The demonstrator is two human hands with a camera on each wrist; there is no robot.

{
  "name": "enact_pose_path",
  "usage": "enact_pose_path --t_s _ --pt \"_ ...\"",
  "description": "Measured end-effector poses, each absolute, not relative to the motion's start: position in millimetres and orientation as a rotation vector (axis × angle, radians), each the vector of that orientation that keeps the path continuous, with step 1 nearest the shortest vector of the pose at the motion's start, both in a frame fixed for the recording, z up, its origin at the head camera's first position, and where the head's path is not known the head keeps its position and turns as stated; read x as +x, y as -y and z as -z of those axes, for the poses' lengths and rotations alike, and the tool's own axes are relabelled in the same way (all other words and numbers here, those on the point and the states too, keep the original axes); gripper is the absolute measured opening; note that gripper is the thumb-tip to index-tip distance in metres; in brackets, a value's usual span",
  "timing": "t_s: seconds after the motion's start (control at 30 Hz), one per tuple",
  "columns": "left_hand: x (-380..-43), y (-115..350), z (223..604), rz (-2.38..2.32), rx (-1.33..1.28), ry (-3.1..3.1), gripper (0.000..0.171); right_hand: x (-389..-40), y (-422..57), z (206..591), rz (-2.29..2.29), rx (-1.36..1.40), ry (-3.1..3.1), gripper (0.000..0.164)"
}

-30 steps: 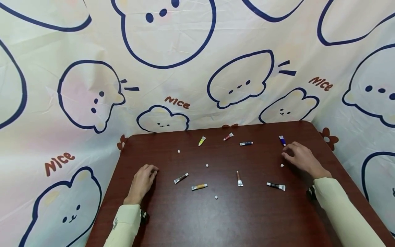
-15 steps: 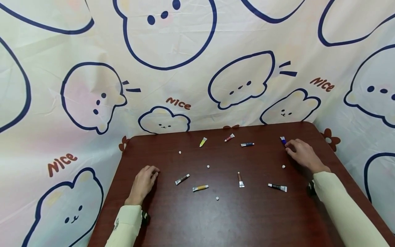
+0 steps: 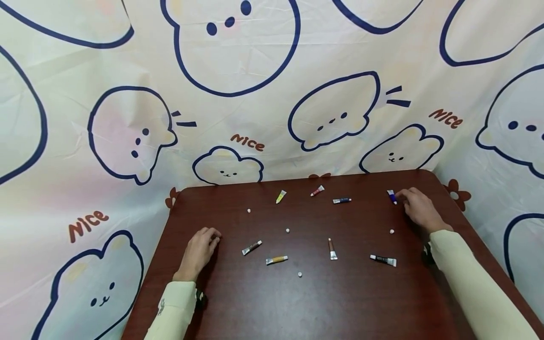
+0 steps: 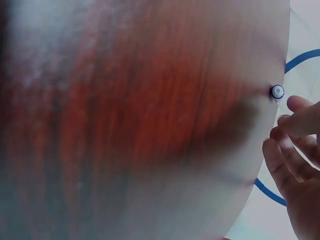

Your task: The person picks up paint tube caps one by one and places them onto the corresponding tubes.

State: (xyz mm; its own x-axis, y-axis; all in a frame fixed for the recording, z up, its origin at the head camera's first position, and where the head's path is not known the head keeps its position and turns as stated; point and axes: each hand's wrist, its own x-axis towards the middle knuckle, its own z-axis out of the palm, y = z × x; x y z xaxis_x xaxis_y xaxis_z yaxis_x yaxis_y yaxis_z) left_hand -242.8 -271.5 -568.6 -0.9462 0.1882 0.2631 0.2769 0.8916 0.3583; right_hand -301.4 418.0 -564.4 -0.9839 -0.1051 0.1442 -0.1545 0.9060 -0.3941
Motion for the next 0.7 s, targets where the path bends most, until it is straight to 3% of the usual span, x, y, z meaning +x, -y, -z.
enact_pose_path --t_s 0.7 --pt "-237.3 263.9 559.8 0.594 -0.347 2.838 0.008 -322.4 -413.0 570.5 -0.505 0.250 3.023 0.034"
